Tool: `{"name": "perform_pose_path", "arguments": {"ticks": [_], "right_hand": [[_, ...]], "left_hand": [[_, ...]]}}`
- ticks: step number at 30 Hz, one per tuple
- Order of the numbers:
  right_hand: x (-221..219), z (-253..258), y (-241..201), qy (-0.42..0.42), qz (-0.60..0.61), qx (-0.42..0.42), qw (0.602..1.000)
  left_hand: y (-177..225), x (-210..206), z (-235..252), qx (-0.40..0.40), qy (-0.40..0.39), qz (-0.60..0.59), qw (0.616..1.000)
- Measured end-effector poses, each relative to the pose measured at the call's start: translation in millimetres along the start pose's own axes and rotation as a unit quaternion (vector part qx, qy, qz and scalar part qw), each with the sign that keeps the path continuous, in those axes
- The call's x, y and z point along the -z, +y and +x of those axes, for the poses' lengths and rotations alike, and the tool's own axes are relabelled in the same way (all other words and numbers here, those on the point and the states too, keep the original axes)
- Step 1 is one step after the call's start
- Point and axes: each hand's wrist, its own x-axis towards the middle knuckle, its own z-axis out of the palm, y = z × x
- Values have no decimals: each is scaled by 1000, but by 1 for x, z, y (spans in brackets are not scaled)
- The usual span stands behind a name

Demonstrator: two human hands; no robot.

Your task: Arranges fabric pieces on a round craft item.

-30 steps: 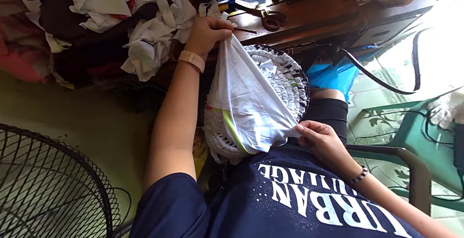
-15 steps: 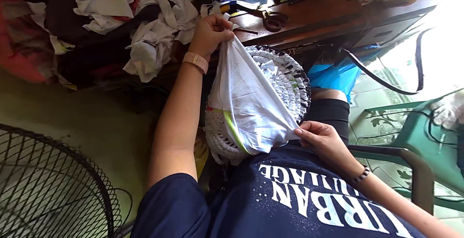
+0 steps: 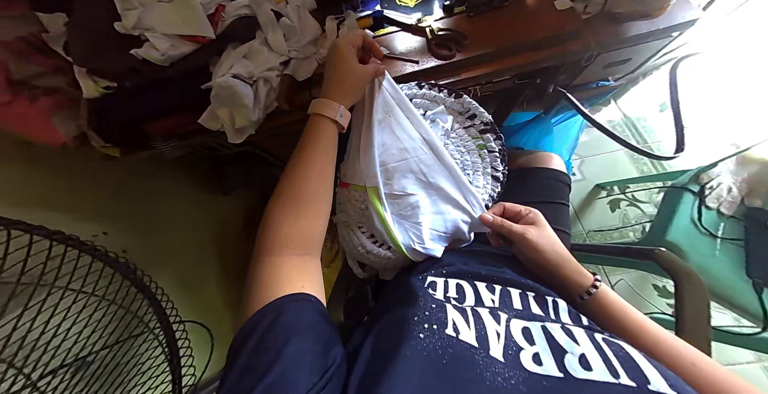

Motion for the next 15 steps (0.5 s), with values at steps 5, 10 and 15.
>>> {"name": "perform_pose_path", "arguments": {"ticks": [5,10,15], "right_hand": [[2,-2,2,3,8,-2,1000],[1,-1,2,4,15,-11,1000],[1,-2,1,4,15,-14,1000]], "left_hand": [[-4,-3,-1,14,16,-60,998],[-7,-2,-3,17,21,-90,996],[-3,-7,-5,12,36,-51,998]]}}
